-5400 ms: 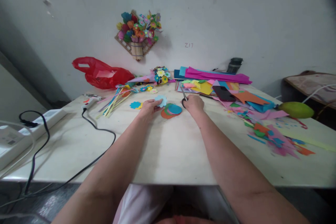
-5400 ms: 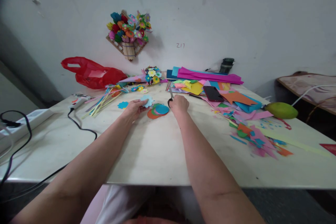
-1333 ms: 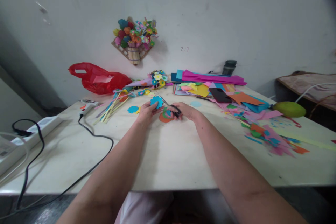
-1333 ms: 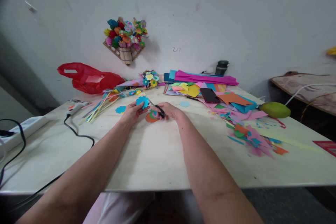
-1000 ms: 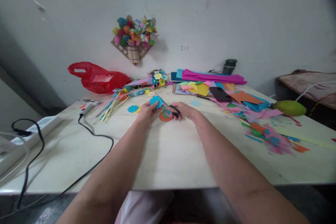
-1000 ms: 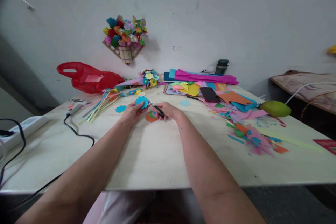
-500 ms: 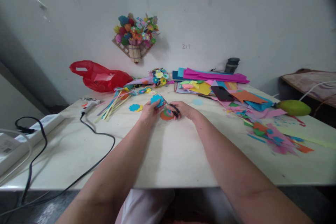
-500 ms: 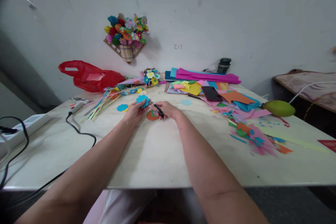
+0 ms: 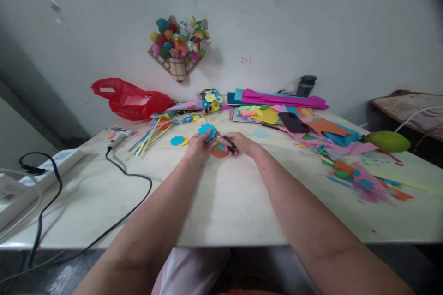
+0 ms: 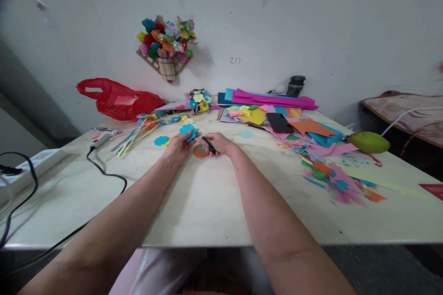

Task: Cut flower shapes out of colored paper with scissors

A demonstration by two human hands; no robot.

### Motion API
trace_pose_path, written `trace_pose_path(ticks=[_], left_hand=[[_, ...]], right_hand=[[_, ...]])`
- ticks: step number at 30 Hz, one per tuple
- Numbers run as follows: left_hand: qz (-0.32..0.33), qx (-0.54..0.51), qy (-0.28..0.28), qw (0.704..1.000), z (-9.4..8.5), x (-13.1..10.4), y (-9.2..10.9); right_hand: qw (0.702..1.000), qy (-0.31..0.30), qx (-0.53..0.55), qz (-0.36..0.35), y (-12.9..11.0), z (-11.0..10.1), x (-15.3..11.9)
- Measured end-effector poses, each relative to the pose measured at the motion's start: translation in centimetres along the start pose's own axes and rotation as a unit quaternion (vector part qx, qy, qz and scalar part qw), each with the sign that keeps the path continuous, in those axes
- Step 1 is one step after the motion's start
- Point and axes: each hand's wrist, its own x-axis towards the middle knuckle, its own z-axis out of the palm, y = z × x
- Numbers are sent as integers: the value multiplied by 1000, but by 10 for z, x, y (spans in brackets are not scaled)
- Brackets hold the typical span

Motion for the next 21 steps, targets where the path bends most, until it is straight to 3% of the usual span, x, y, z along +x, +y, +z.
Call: trace_pose_path(ticks=[21], left_hand=[[-10,14,-14,1000,-2,-1,2]], right_hand=[[1000,-10,19,-12,3,-1,0]])
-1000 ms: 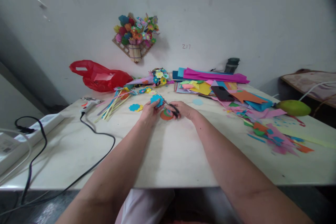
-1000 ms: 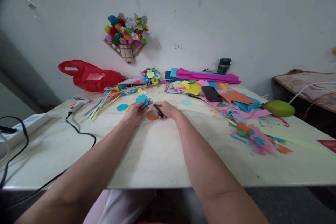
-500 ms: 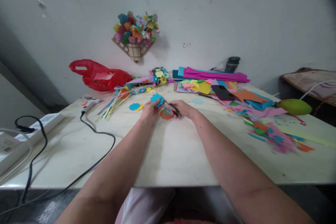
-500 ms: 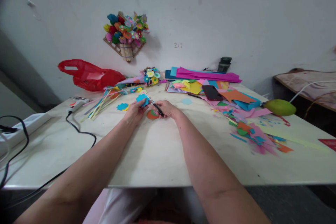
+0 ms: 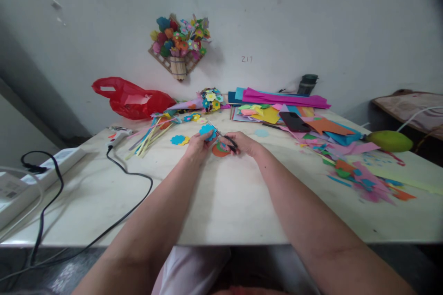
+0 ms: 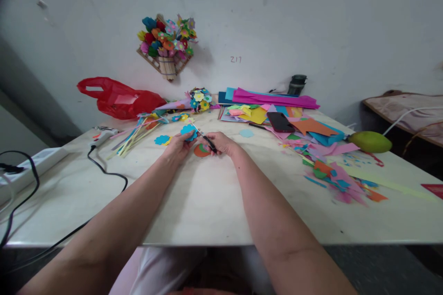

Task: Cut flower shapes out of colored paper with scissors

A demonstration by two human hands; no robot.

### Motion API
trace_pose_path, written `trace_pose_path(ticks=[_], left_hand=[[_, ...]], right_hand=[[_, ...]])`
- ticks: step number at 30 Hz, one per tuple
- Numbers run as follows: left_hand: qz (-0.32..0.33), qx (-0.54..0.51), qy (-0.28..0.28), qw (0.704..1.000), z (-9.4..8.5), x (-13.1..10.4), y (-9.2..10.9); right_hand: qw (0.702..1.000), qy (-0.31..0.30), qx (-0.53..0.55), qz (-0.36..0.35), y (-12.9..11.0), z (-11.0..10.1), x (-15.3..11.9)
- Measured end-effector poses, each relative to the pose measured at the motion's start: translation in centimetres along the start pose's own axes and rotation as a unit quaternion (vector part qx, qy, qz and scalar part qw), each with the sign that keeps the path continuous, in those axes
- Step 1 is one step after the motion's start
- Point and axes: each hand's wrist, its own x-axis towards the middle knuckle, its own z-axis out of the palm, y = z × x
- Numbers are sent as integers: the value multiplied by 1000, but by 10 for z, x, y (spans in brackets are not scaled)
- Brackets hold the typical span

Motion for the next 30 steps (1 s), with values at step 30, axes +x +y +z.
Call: trace_pose_path(ticks=[30], left_hand=[[17,10,-9,1000,0,-2,2]], right_hand=[[1000,-5,-5,3,1,-2,1]])
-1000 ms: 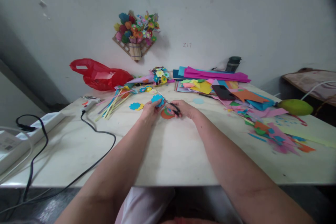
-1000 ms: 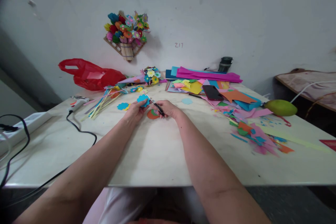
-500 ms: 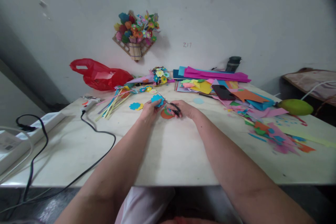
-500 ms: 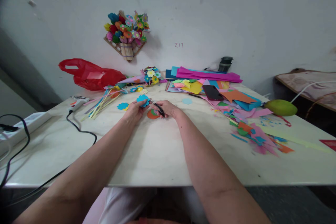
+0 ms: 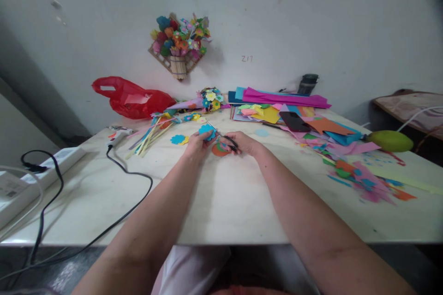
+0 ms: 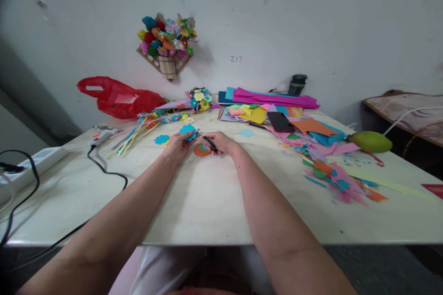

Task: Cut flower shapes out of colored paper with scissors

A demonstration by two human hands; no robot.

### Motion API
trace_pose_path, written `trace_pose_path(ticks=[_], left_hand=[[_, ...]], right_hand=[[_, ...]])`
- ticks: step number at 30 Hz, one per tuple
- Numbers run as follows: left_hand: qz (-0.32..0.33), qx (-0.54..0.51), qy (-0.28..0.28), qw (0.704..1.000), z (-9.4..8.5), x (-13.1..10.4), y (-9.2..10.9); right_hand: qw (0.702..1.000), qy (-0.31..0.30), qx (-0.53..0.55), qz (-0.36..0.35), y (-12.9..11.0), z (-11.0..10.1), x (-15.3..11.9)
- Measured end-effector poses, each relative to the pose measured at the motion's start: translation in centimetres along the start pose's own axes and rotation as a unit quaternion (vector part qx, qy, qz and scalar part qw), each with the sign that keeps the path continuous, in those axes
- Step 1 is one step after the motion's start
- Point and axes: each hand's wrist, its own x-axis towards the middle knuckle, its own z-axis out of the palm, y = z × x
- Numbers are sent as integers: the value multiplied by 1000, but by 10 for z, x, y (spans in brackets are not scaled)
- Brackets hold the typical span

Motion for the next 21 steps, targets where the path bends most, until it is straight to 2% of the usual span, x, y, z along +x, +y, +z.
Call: trace_pose_path(ticks=[11,17,21], left_hand=[[0,0,2,1000,-1,0,1],[-8,4,6,1000,-1,0,2],[-8,31,-26,999,-5,1,1]], right_hand=[[1000,-19,11,-5,7,-3,3],[1000,1,7,-4,5,-4,1],[1000,7,19,-16,2,-5,-2]])
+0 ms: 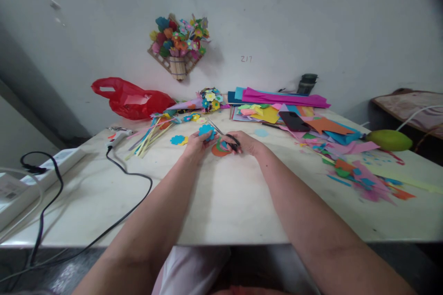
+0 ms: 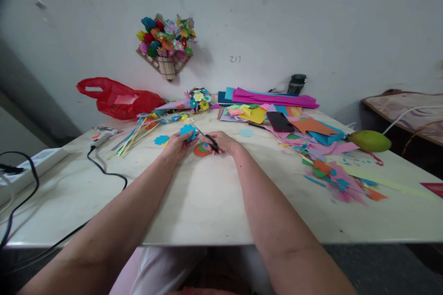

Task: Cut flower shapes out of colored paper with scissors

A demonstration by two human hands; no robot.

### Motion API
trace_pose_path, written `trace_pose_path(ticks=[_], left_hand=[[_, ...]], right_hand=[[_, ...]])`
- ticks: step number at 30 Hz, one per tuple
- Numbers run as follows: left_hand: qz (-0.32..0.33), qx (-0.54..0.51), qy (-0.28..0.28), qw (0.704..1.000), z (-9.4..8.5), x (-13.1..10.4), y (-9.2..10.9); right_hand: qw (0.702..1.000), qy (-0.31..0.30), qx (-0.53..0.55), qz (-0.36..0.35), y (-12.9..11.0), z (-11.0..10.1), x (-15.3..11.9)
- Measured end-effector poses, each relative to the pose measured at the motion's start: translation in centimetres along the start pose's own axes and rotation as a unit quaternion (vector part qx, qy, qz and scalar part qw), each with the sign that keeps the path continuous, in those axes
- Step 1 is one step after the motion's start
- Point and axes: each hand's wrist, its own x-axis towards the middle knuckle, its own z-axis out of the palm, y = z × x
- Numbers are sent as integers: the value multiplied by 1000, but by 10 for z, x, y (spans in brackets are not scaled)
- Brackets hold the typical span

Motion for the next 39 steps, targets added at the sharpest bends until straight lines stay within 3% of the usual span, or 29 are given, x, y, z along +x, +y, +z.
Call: trace_pose_path(ticks=[11,39], left_hand=[[1,79,-24,997,-2,-3,1],[14,75,-8,997,-2,-3,1]], right_hand=[[1000,-12,1,3,-2,-2,-2],[1000,-20,-16,0,-3,0,-2]])
